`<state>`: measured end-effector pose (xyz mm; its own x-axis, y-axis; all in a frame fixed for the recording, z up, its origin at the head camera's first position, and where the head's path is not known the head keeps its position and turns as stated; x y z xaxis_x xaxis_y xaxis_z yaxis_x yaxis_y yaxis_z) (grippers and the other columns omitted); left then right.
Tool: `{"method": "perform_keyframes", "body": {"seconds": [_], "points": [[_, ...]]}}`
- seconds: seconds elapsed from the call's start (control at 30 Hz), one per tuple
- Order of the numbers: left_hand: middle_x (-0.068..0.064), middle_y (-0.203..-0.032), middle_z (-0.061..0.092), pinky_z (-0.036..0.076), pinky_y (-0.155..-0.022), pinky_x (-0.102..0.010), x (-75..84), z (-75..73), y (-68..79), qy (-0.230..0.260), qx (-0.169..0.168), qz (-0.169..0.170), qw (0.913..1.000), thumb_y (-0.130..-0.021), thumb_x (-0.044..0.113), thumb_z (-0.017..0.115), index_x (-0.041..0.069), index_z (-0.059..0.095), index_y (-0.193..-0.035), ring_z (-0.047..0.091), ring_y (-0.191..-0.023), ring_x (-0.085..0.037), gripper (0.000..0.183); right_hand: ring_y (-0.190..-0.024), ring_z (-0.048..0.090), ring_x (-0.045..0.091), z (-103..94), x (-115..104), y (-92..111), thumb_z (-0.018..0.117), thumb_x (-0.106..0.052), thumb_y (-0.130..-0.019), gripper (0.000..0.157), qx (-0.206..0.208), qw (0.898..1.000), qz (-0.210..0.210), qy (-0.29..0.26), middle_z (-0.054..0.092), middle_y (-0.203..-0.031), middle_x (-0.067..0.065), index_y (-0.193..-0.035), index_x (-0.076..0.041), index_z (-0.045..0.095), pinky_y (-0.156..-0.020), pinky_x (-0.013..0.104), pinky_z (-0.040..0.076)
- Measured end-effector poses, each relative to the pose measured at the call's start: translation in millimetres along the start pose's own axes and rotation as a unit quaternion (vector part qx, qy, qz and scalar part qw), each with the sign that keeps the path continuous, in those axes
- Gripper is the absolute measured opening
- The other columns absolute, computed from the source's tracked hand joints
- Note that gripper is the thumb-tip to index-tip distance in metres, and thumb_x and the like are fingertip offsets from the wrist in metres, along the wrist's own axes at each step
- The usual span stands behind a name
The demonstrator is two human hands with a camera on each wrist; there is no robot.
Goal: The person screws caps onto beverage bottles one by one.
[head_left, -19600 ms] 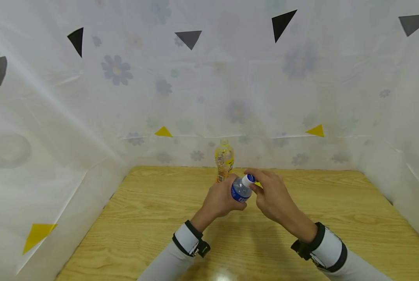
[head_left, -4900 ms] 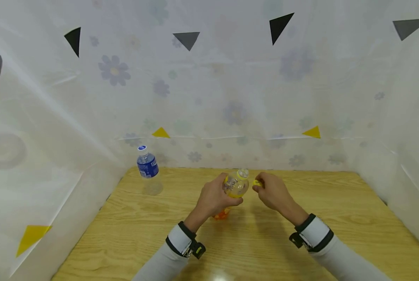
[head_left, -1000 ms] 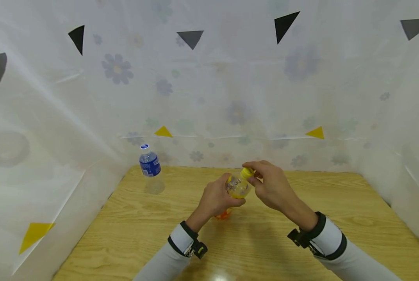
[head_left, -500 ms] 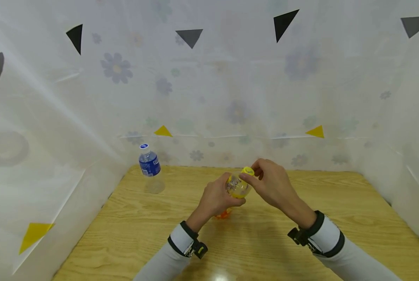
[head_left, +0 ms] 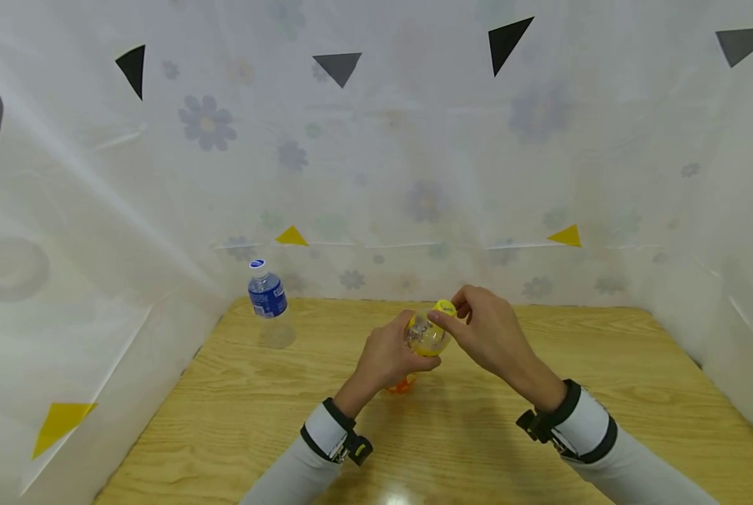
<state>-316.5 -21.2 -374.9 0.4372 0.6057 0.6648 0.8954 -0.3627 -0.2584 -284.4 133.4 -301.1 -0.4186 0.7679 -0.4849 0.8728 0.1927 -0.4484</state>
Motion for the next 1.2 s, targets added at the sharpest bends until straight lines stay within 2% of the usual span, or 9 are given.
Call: {"method": "perform_keyframes", "body": {"seconds": [0.1, 0.23, 0.3, 0.4, 0.5, 0.6, 0.8, 1.2], "points": [[-0.006, -0.101, 0.071, 0.051, -0.064, -0.026, -0.2, -0.2, -0.1, -0.001, -0.001, -0.002, 1.0, -0.078, 0.037, 0.087, 0.013, 0.059, -0.122, 0.065, -0.078, -0.012, 0.058, -0.076, 0.063, 0.019, 2.0, 3, 1, 0.073, -0.049, -0.091, 0.05, -0.029, 0.999, 0.027, -0.002, 0.068, -0.095, 0.009, -0.114, -0.006, 0.064, -0.062, 0.033, 0.051], [-0.004, -0.099, 0.07, 0.052, -0.063, -0.025, -0.9, -0.1, -0.2, -0.003, -0.003, -0.007, 1.0, -0.078, 0.037, 0.087, 0.016, 0.058, -0.121, 0.065, -0.077, -0.01, 0.056, -0.096, 0.067, 0.029, 1.5, 2, 3, 0.072, -0.056, -0.089, 0.072, -0.052, 0.998, 0.041, -0.003, 0.068, -0.112, 0.014, -0.137, -0.005, 0.055, -0.072, 0.042, 0.055], [-0.003, -0.099, 0.07, 0.051, -0.063, -0.024, -1.0, 0.1, 0.0, -0.003, -0.003, -0.009, 1.0, -0.078, 0.037, 0.087, 0.016, 0.058, -0.121, 0.065, -0.075, -0.009, 0.056, -0.105, 0.065, 0.033, 0.2, -1, 4, 0.074, -0.048, -0.09, 0.071, -0.052, 0.998, 0.027, -0.001, 0.067, -0.119, 0.016, -0.143, -0.007, 0.051, -0.079, 0.049, 0.055], [-0.004, -0.099, 0.07, 0.051, -0.062, -0.025, -0.8, 0.2, 0.3, -0.002, -0.001, -0.008, 1.0, -0.078, 0.037, 0.087, 0.015, 0.058, -0.123, 0.064, -0.076, -0.01, 0.058, -0.117, 0.06, 0.04, -2.1, -7, 6, 0.074, -0.021, -0.093, 0.06, -0.046, 0.999, -0.01, 0.002, 0.063, -0.131, 0.018, -0.147, -0.01, 0.049, -0.09, 0.058, 0.051], [-0.004, -0.1, 0.07, 0.051, -0.063, -0.026, -0.5, 0.1, 0.7, 0.001, -0.001, -0.007, 1.0, -0.078, 0.036, 0.087, 0.014, 0.057, -0.126, 0.065, -0.078, -0.012, 0.061, -0.124, 0.057, 0.043, -3.7, -12, 7, 0.065, 0.004, -0.091, 0.058, -0.038, 0.998, -0.045, 0.003, 0.06, -0.139, 0.017, -0.146, -0.012, 0.052, -0.095, 0.062, 0.048], [-0.004, -0.1, 0.069, 0.051, -0.063, -0.027, -0.7, 0.0, 0.6, 0.002, 0.0, -0.008, 1.0, -0.078, 0.037, 0.087, 0.014, 0.057, -0.127, 0.065, -0.079, -0.013, 0.062, -0.122, 0.059, 0.041, -4.0, -15, 7, 0.057, 0.013, -0.089, 0.058, -0.034, 0.998, -0.06, 0.002, 0.06, -0.141, 0.016, -0.141, -0.012, 0.058, -0.093, 0.06, 0.05], [-0.004, -0.101, 0.07, 0.05, -0.064, -0.027, -0.3, -0.2, 0.5, 0.001, 0.0, -0.002, 1.0, -0.078, 0.036, 0.087, 0.015, 0.058, -0.125, 0.065, -0.079, -0.013, 0.06, -0.118, 0.062, 0.039, -2.4, -17, 8, 0.052, 0.016, -0.09, 0.049, -0.032, 0.998, -0.06, -0.01, 0.065, -0.133, 0.016, -0.131, -0.008, 0.066, -0.089, 0.055, 0.054], [-0.002, -0.098, 0.07, 0.05, -0.063, -0.025, 1.0, -1.1, 0.2, -0.002, 0.002, 0.007, 1.0, -0.077, 0.037, 0.087, 0.014, 0.058, -0.123, 0.065, -0.077, -0.011, 0.059, -0.107, 0.065, 0.035, -0.4, -14, 7, 0.058, 0.012, -0.093, 0.041, -0.026, 0.998, -0.054, -0.018, 0.066, -0.125, 0.018, -0.128, -0.006, 0.066, -0.083, 0.05, 0.057]]}}
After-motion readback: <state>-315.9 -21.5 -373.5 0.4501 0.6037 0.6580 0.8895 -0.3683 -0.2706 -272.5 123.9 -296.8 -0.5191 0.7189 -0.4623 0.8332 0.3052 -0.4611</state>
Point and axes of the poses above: each hand's wrist, its own y-axis away from the middle knuckle, its own z-axis out of the palm, x = y × z, the point moved 6 cm from there along -y, towards the middle knuckle
